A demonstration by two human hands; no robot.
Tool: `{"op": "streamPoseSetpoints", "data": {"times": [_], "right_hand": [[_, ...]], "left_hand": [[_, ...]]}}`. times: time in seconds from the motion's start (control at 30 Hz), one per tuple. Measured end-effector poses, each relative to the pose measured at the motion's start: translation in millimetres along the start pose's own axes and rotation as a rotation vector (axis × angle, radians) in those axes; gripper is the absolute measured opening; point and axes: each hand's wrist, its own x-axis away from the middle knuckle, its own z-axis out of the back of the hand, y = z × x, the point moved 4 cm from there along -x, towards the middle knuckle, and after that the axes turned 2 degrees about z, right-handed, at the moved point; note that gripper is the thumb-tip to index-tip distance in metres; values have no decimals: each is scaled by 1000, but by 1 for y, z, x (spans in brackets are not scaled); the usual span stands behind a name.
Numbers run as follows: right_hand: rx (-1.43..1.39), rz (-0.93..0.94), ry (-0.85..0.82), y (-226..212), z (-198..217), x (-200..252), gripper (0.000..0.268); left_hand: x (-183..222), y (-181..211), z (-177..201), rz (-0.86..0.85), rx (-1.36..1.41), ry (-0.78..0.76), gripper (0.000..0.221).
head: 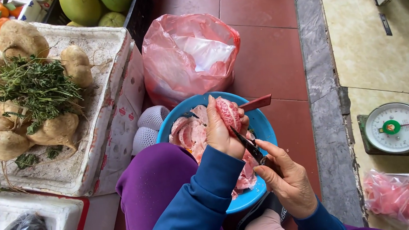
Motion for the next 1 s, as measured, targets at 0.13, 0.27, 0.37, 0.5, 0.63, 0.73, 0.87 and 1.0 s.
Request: {"op": "streamPoseSetpoints", "data": {"times": [0.13, 0.27, 0.37, 0.5, 0.63, 0.73, 0.87, 1.0], "right_hand": [[55, 43, 36, -6, -6, 2, 55], [128, 87, 103, -13, -12, 4, 54], [171, 131, 121, -20, -15, 5, 53], [191, 175, 118, -29, -18, 7, 53], [226, 232, 127, -43, -21, 7, 51], [307, 255, 150, -50, -18, 4, 50], [117, 144, 67, -52, -15, 6, 53], [22, 66, 26, -43, -22, 10, 54]], "left_hand": [[-4, 1, 6, -13, 15, 10, 49], [-5, -2, 7, 33, 112, -33, 46], [-2, -4, 5, 53, 168, -60, 39], [8, 1, -4, 11, 108, -33, 43], [27, 3, -15, -25, -22, -2, 49], [34, 5, -24, -166, 32, -91, 32], [38, 6, -24, -159, 25, -42, 32], [38, 9, -23, -121, -22, -42, 48]]}}
